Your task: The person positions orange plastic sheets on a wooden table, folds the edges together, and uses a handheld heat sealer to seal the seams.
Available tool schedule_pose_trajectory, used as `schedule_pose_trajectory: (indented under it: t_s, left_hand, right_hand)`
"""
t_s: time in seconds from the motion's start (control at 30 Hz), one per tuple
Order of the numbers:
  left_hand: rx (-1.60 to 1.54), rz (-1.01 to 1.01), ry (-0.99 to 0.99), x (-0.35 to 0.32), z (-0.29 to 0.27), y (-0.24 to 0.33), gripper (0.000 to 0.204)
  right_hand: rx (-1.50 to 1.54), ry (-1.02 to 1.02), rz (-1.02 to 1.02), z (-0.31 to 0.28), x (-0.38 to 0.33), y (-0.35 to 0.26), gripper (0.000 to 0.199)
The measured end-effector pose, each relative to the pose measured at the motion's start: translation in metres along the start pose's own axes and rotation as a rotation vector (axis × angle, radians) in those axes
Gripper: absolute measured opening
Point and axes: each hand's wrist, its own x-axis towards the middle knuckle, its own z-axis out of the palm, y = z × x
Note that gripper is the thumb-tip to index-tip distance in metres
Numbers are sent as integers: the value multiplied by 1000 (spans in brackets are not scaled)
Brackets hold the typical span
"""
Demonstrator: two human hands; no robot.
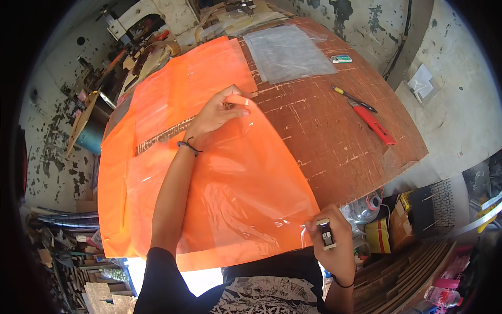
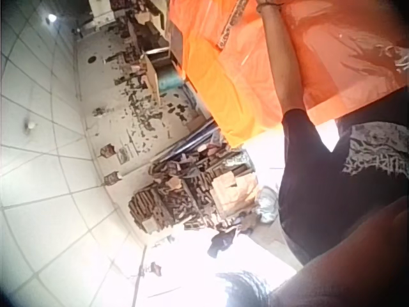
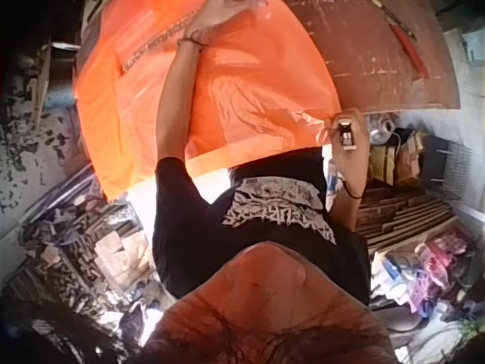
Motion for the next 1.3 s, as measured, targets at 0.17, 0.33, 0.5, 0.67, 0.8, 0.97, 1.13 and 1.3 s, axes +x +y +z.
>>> schedule_pose_trajectory:
  t_s: [0.17,0.33,0.5,0.67,0.8,0.97,1.13,1.3]
  left_hand:
    - [-4,0,183,1,2,0,29]
    - [303,-171,128,1,-13,-9,26]
    - [295,-249,129,0,-12,0,26]
    - [402,-262,116,4,-9,2,24]
    - [450,-214,124,0,-20,-11,27]
    - [453,-281,121,3,-19,-9,32]
    - [411,-168,202,2,-15,-18,35]
    - [457,-201,183,3,-13,-16,37]
  right_hand:
    - [93,74,185,6,-15,20,15]
    - [147,172,406,1,-20,28,21]
    - [158,181,483,-4,-19,28,25]
    - [248,207,506,-4,-20,31,26]
    - [239,216,491,0,-18,33,25]
    - [271,263,505,3,-17,32,23]
    - [255,214,497,-3,-18,30,24]
    - [316,149,520,-9,-21,37,26]
